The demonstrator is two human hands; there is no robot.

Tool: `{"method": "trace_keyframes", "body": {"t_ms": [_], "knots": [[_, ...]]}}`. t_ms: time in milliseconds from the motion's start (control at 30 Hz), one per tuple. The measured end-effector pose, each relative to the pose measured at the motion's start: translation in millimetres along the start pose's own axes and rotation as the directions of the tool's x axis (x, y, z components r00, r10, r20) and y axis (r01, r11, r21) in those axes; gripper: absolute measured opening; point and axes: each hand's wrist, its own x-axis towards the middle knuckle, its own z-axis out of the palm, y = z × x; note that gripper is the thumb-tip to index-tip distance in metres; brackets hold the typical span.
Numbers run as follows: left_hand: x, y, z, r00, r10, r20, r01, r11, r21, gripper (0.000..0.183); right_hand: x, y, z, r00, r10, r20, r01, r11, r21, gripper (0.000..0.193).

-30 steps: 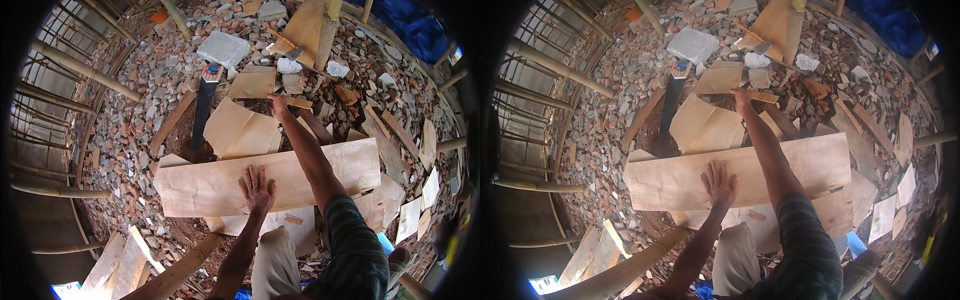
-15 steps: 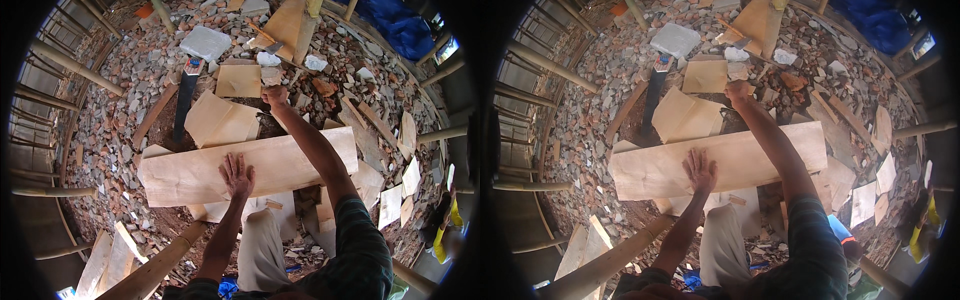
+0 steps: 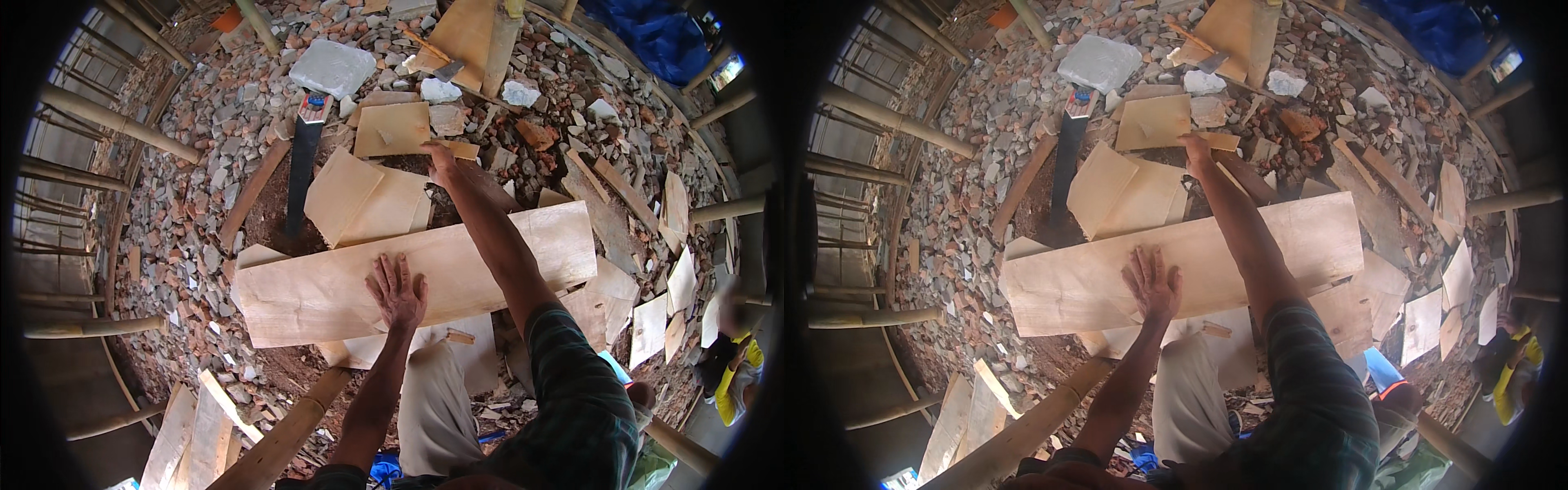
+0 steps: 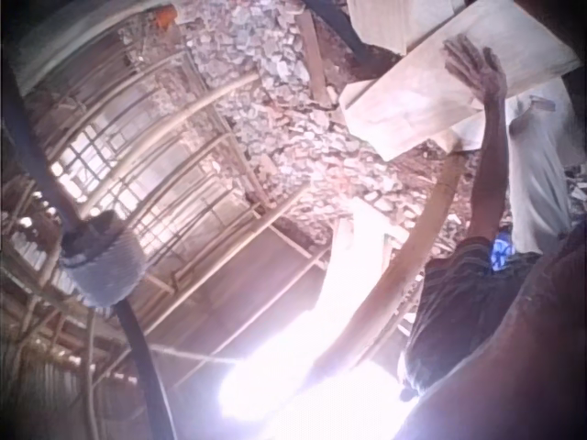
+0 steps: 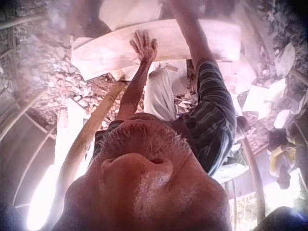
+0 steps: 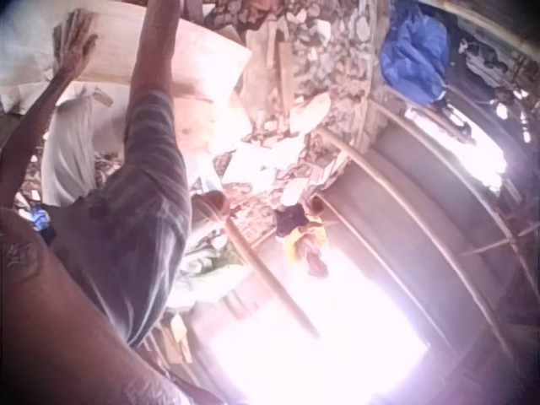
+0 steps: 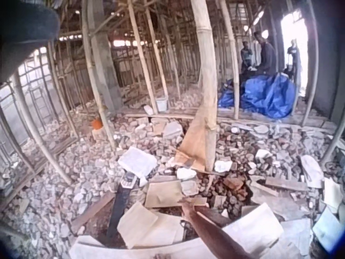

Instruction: The person sits on the floor of a construction site and uses a hand saw to cut several pieces of plywood. They position the wood on the ground, saw through it, and separate the pieces, working among scattered debris and bamboo supports.

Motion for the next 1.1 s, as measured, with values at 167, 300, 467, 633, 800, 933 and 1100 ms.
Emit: {"method": "trace_keyframes", "body": {"t_ms": [167, 300, 467, 633, 800, 933, 1100], "knots": [[0, -1, 2, 1.000, 0.011, -0.009, -0.011, 1.000, 0.000, 0.069, 8, 15, 10, 0.993, -0.101, 0.060, 0.097, 0.993, 0.068, 0.011], [1, -3, 8, 0.994, 0.039, -0.101, -0.034, 0.998, 0.049, 0.068, -7, 0, 15, 0.848, -0.522, 0.094, 0.500, 0.846, 0.183, 0.016], [2, -6, 13, 0.992, 0.059, -0.115, -0.052, 0.996, 0.070, 0.066, -61, -84, -22, 0.657, -0.750, -0.084, 0.754, 0.652, 0.079, 0.023], [5, -8, 14, 0.986, 0.085, -0.147, -0.074, 0.994, 0.075, 0.064, -165, -190, -161, 0.787, -0.617, 0.007, 0.604, 0.772, 0.196, 0.040], [6, -9, 18, 0.983, 0.110, -0.143, -0.094, 0.989, 0.117, 0.062, -300, -254, -302, 0.720, -0.683, -0.126, 0.644, 0.725, -0.244, 0.013], [13, -15, 17, 0.987, 0.125, -0.103, -0.107, 0.980, 0.167, 0.064, -398, -266, -382, 0.738, -0.586, -0.334, 0.521, 0.810, -0.269, 0.030], [68, 15, 19, 0.925, 0.378, 0.038, -0.376, 0.925, -0.052, 0.067, -463, -228, -490, 0.739, -0.631, -0.234, 0.435, 0.713, -0.550, 0.019]]}}
